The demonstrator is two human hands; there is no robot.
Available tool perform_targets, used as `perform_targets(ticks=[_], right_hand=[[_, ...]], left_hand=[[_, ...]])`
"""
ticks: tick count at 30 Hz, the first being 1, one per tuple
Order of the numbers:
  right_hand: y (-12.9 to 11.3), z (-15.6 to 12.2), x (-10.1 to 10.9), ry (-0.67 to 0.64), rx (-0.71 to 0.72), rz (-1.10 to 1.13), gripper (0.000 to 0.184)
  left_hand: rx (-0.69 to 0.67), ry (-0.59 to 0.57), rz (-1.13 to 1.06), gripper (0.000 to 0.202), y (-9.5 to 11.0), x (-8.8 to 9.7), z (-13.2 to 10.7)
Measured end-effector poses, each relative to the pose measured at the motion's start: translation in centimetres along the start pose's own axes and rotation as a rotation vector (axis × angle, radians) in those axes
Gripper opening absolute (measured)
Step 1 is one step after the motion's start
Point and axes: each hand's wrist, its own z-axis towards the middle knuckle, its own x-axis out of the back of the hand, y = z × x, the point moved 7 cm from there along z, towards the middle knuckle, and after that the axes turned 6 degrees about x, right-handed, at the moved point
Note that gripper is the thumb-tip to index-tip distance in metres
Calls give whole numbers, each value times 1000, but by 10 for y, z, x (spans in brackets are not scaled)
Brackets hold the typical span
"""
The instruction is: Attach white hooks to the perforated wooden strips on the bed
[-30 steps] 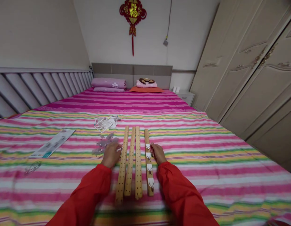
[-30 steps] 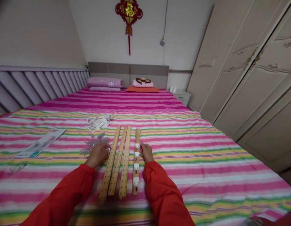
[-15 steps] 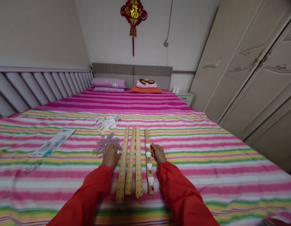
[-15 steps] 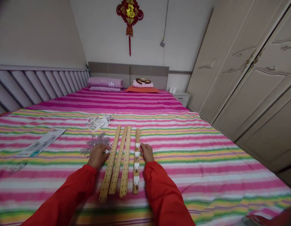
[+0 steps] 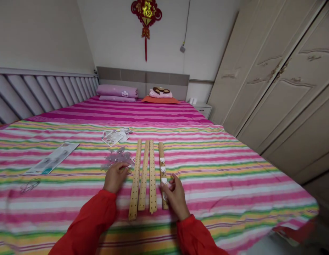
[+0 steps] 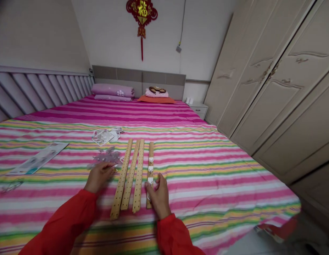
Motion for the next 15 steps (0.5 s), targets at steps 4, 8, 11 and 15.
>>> perform_targets(ticks=[4, 8, 11, 15], right_hand=[[-13, -23, -4, -14, 113, -221, 77], [-22, -28, -9, -6, 190, -316, 78], [-24, -28, -11, -10, 200, -332, 78], [-22, -32, -9, -13, 200, -335, 82]], left_hand=[[198, -16, -374, 29, -4, 0, -14], [501, -76, -754, 33, -4, -10, -36], [651, -96, -909, 26, 1, -17, -52], [685, -168, -939, 19, 12, -24, -66]])
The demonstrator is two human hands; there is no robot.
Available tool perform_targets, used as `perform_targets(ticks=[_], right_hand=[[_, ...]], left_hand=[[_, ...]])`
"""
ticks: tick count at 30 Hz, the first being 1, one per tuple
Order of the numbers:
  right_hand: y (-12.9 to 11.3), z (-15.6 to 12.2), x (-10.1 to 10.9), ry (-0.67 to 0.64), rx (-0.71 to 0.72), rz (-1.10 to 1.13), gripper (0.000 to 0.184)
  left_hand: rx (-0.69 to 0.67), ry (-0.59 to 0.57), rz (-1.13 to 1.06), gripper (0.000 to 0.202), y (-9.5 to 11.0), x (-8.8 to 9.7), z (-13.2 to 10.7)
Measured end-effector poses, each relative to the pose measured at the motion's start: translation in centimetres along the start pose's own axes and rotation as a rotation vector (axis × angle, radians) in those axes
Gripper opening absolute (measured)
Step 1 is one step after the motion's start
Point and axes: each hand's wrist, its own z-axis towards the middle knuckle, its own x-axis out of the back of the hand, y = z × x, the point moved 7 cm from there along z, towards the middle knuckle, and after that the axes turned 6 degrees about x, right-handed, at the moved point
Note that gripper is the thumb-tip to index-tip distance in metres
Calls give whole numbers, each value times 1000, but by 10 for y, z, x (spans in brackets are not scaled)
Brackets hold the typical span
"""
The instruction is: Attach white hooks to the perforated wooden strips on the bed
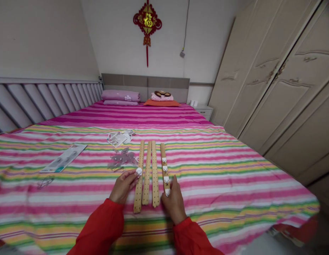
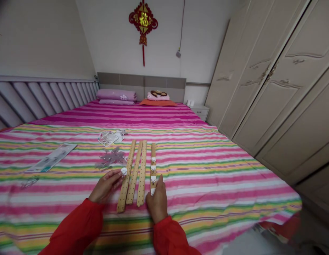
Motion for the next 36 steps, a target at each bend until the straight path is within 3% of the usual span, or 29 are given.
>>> perform_targets(ticks=[8, 13, 15, 17, 19, 21, 24, 28, 31, 36], right_hand=[[9, -38, 7, 7, 16, -12, 81], [-9, -42, 31, -42, 42, -70, 77], [-23, -31, 44, -34, 60, -35, 62], [-38, -16, 49, -79, 100, 86, 37], [-46, 0, 49, -122, 91, 237, 28], [-48, 14, 42, -150, 35, 407, 26], [-46, 28, 29, -178, -82, 665, 27], [-41, 38, 14, -222, -239, 890, 28], [-35, 44, 8, -249, -341, 988, 31], [-20, 62, 3, -226, -420, 1046, 32]], left_hand=[[102, -73, 17, 29, -9, -19, -13], [38, -141, 182, 34, -11, -34, -16], [-68, -168, 337, 33, -6, -42, -18], [-275, -192, 531, 27, 5, -52, -24], [-510, -235, 697, 22, 18, -68, -34], [-635, -303, 789, 21, 25, -82, -42], [-565, -350, 806, 27, 27, -96, -41], [-484, -297, 747, 30, 27, -104, -32], [-469, -255, 642, 29, 24, -108, -24], [-306, -276, 393, 39, 5, -115, 2]])
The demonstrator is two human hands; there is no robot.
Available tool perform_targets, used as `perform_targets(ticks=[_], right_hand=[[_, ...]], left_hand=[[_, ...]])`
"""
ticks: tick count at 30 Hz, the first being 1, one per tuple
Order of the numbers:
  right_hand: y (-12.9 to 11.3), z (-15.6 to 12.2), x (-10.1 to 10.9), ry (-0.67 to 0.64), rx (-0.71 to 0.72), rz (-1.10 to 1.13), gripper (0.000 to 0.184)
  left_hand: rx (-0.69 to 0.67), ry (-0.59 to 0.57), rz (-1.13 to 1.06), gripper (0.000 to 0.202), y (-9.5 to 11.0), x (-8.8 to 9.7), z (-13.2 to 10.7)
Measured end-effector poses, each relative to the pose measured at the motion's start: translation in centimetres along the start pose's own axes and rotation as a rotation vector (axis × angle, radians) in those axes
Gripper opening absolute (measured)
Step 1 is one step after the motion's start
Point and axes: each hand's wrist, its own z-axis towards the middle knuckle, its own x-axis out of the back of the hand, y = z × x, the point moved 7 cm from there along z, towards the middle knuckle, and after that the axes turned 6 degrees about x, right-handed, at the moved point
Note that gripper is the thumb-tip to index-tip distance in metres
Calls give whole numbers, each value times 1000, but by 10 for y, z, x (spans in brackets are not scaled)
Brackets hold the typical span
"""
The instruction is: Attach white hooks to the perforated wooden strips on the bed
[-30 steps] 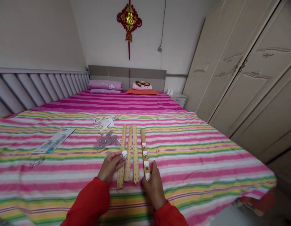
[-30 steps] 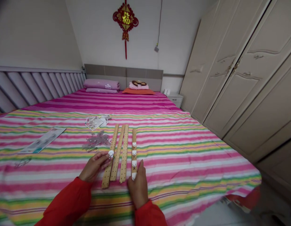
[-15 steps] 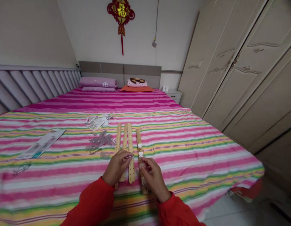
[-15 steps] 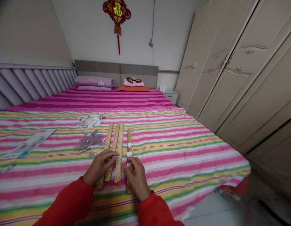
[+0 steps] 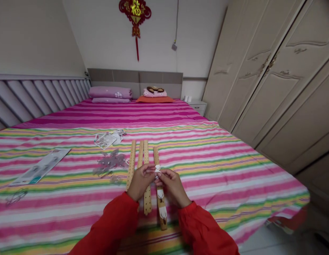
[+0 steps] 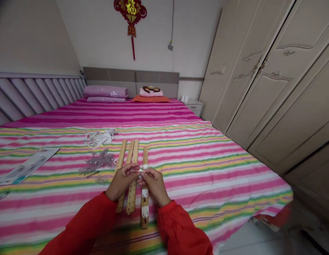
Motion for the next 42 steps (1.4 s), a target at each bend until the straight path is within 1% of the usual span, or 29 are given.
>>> perform_targets(ticks=[3, 6, 9, 11, 14, 17, 19, 23, 26, 32, 38, 42], right_hand=[[1, 20, 7, 37, -8, 1, 33], [2, 43, 14, 55, -9, -46, 32], [6, 66, 17, 50, -16, -102, 30], [10, 79, 20, 80, -8, -101, 28], [18, 96, 26, 146, -5, -105, 22], [27, 108, 31, 178, -2, -155, 18], [33, 112, 34, 194, 10, -177, 16], [41, 117, 38, 214, 19, -200, 14], [46, 120, 41, 234, 28, -218, 14], [53, 124, 44, 259, 47, -244, 14], [58, 128, 47, 275, 63, -277, 14], [61, 131, 50, 289, 69, -301, 15]], left_hand=[[54, -13, -64, 39, -9, -4, 19], [90, -32, -67, 33, -14, -7, 41], [134, 15, -85, 27, -21, -5, 63], [152, 50, -88, 23, -27, -4, 77], [190, 78, -29, 15, -37, -6, 94], [236, 110, 54, 9, -50, -7, 106], [236, 133, 105, 8, -56, -6, 113], [217, 175, 232, 9, -63, -4, 121], [207, 198, 322, 11, -63, -2, 123], [185, 219, 456, 12, -54, -3, 123], [132, 230, 521, 13, -44, -7, 123], [91, 246, 563, 13, -43, -9, 122]])
